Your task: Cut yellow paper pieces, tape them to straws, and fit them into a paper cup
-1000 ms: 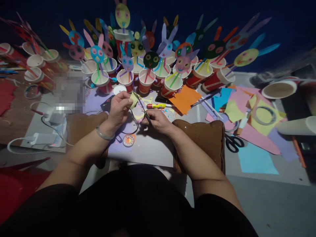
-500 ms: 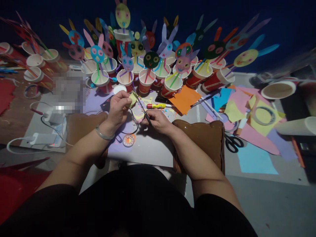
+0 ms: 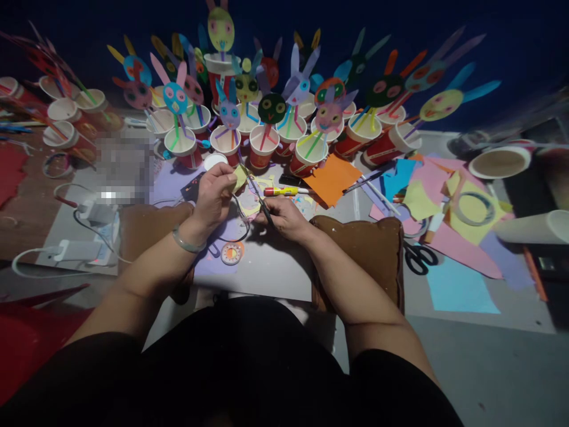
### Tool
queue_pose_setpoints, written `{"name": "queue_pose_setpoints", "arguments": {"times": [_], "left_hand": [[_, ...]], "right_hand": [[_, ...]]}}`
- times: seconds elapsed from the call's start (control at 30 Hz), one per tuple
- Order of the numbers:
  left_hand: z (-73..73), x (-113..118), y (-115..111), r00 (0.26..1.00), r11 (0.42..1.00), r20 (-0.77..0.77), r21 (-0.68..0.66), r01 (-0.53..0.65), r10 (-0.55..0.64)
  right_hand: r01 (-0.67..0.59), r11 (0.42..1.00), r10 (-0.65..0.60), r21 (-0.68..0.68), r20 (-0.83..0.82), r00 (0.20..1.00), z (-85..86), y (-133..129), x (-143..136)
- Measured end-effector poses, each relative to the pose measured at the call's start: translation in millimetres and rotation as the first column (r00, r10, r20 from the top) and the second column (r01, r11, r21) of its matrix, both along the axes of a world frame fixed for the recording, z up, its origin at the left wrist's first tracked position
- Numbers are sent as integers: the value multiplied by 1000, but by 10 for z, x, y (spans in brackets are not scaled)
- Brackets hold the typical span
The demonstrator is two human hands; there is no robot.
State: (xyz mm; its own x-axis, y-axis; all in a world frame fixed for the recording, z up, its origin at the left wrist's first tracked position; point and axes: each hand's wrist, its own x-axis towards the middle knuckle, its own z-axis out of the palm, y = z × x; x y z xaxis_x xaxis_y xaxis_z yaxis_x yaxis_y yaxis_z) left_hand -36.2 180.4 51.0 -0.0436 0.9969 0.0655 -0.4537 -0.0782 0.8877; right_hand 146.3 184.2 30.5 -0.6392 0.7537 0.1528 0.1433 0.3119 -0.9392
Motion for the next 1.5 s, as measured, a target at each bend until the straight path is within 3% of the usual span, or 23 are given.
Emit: {"name": "queue_pose_setpoints", "arguments": {"times": [0.13, 0.43, 1.5], "left_hand": [[-28, -8, -3, 996, 998, -65, 10, 54, -54], [-26, -9, -1, 982, 999, -188, 36, 16, -9], [-9, -9, -13, 982, 997, -183, 42, 64, -55]], "right_hand": [[9, 1000, -9, -10, -5, 1000, -26, 4, 8], [-37, 999, 37, 8, 16, 999, -22, -5, 13], [3, 1000, -3, 1, 73, 997, 30, 10, 40]]}}
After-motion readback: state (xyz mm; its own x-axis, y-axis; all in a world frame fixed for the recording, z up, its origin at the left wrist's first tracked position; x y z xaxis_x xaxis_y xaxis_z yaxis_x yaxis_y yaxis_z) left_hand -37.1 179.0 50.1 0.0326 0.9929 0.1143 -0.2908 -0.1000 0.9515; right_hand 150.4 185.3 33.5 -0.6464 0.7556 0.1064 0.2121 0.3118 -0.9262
